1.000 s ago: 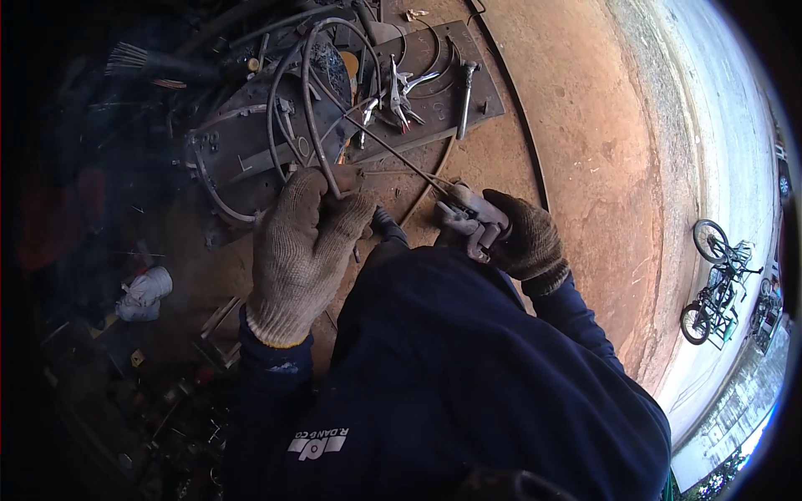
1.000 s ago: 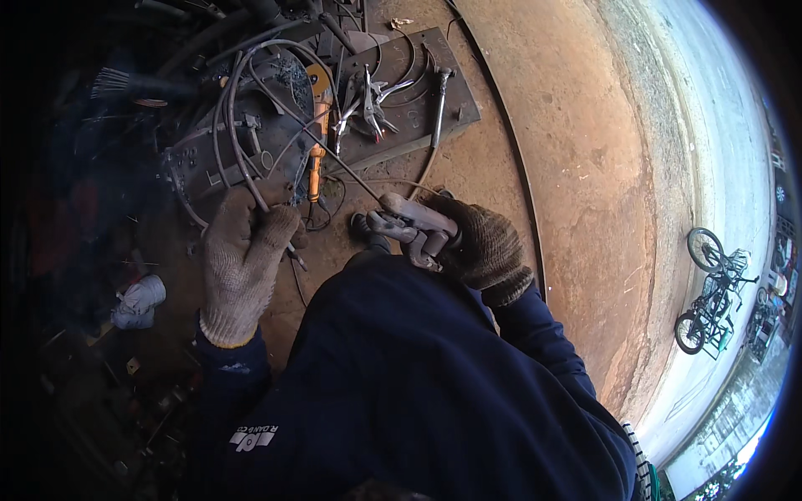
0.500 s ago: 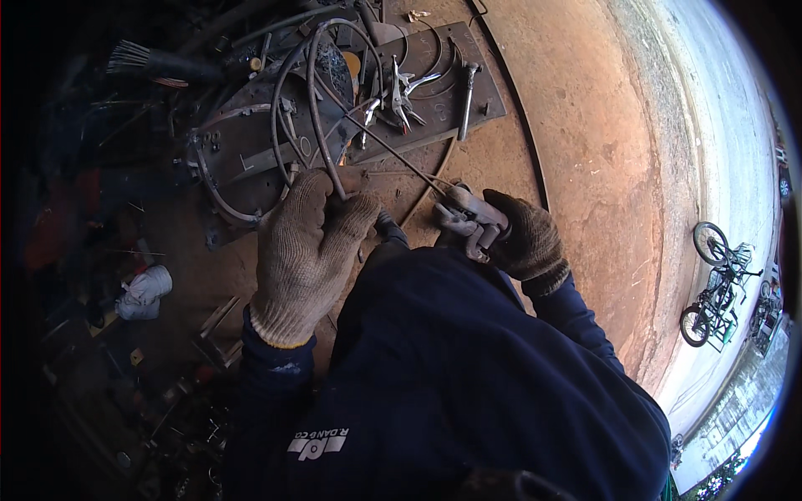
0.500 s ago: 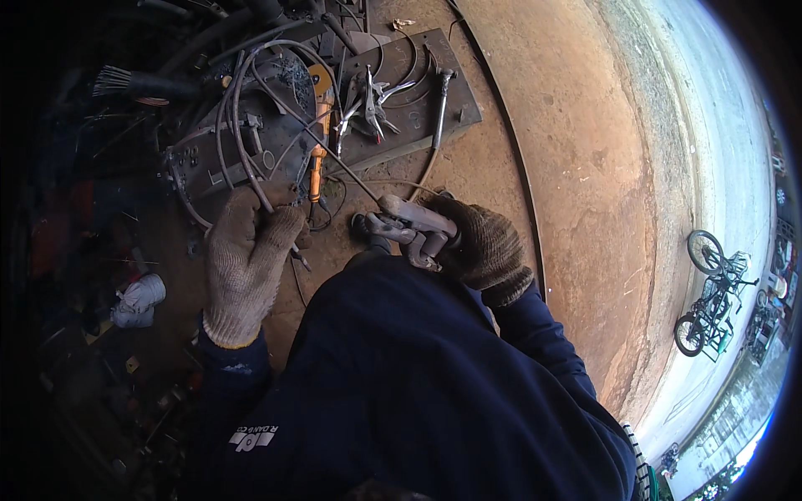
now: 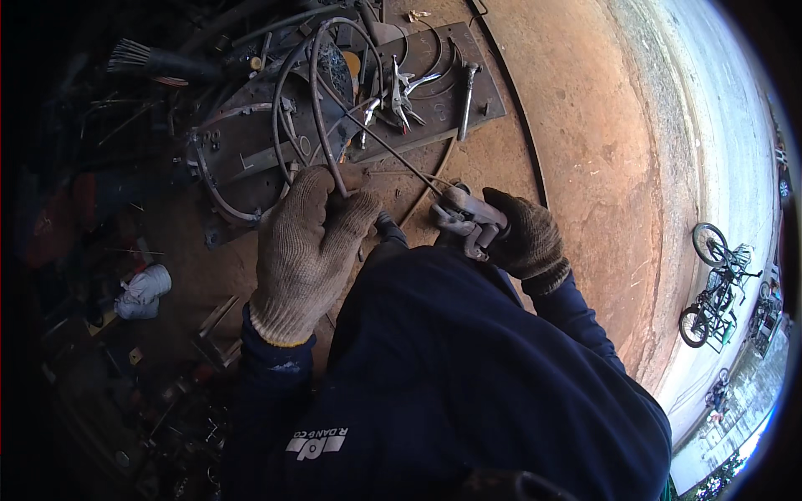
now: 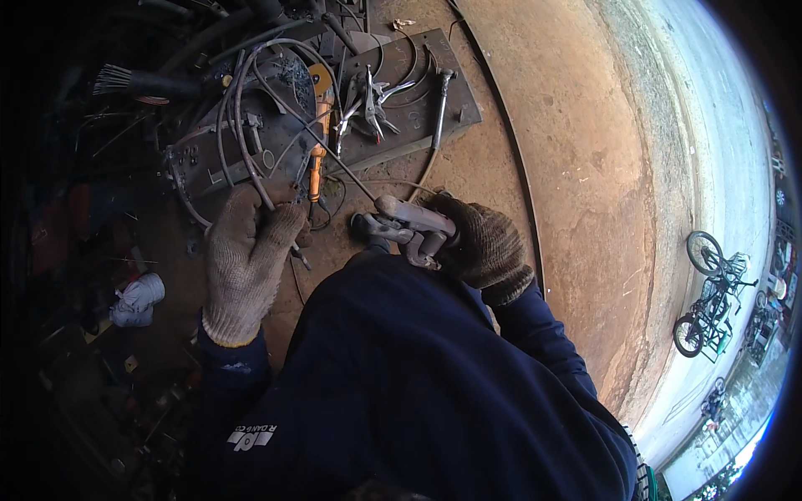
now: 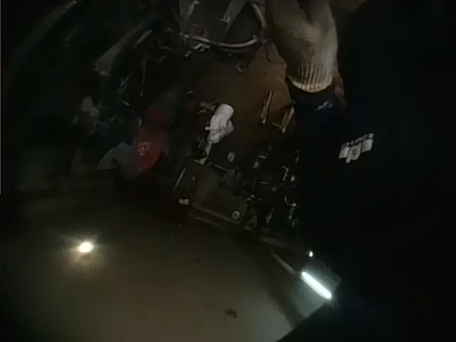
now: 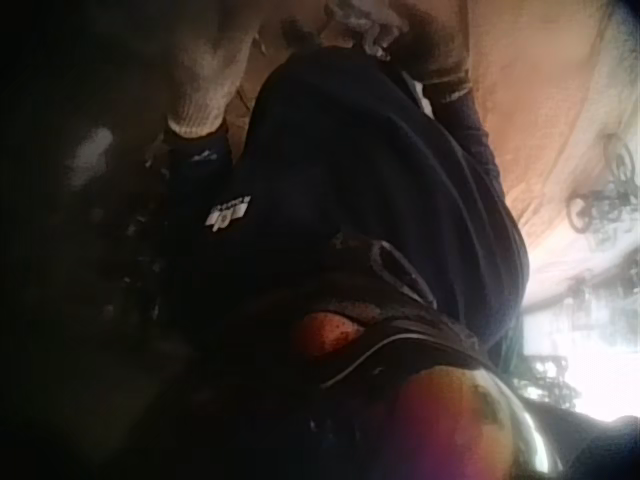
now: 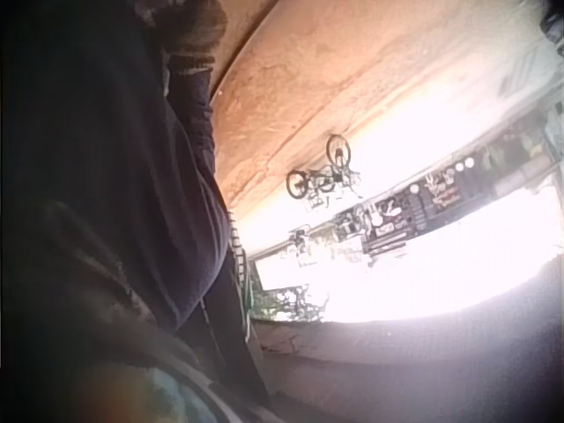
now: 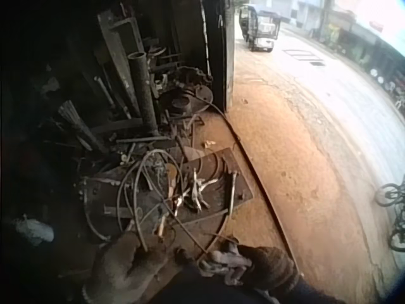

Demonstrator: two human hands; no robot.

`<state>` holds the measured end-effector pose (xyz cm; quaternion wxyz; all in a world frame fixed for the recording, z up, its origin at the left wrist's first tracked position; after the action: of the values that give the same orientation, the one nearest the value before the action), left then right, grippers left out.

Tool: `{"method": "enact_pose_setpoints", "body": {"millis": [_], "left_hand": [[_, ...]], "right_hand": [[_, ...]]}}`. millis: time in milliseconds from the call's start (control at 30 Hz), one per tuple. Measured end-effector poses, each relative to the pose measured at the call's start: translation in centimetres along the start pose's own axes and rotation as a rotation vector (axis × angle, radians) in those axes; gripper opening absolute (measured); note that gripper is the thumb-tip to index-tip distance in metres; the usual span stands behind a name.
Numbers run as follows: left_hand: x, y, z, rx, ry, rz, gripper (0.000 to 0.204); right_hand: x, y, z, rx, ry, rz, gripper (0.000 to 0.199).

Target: The person holds a metal wire frame with a gloved hand and welds metal rods together using an electrode holder.

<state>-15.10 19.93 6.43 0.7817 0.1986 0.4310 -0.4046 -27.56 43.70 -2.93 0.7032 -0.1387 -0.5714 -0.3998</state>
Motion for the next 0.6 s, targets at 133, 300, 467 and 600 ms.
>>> {"method": "enact_pose_setpoints", "body": {"millis": [133,300,467,600], "left_hand": [[0.1,-0.1,0.0,0.009,-0.027,-0.023,0.018],[0.0,-0.1,-0.2,0.001,0.048,0.005,0.019],[-0.1,-0.1,0.4,0.012,0.021,0.063,0.019],[0.0,-0.2,1.1,-0.075,0.0,0.071,0.019]], "right_hand": [[-0.1,0.0,0.4,-0.031,0.305,0.102,0.063],[-1.0,0.3,0.5,-0.048,0.406,0.171,0.061],[-0.1,0.3,0.5,-0.056,0.298,0.122,0.061],[0.9,0.4,0.6,-0.048,0.138,0.086,0.058]]}}
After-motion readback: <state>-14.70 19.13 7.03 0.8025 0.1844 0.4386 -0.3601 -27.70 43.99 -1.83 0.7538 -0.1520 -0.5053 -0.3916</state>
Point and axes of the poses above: each hand's wrist, its own y-axis away from the middle knuckle, its own z-axis out of the back of the hand, x = y × z, the point moved 1 cm from there along -y, towards the middle knuckle, and after that the axes turned 10 degrees about -x, right-handed, at the moved point
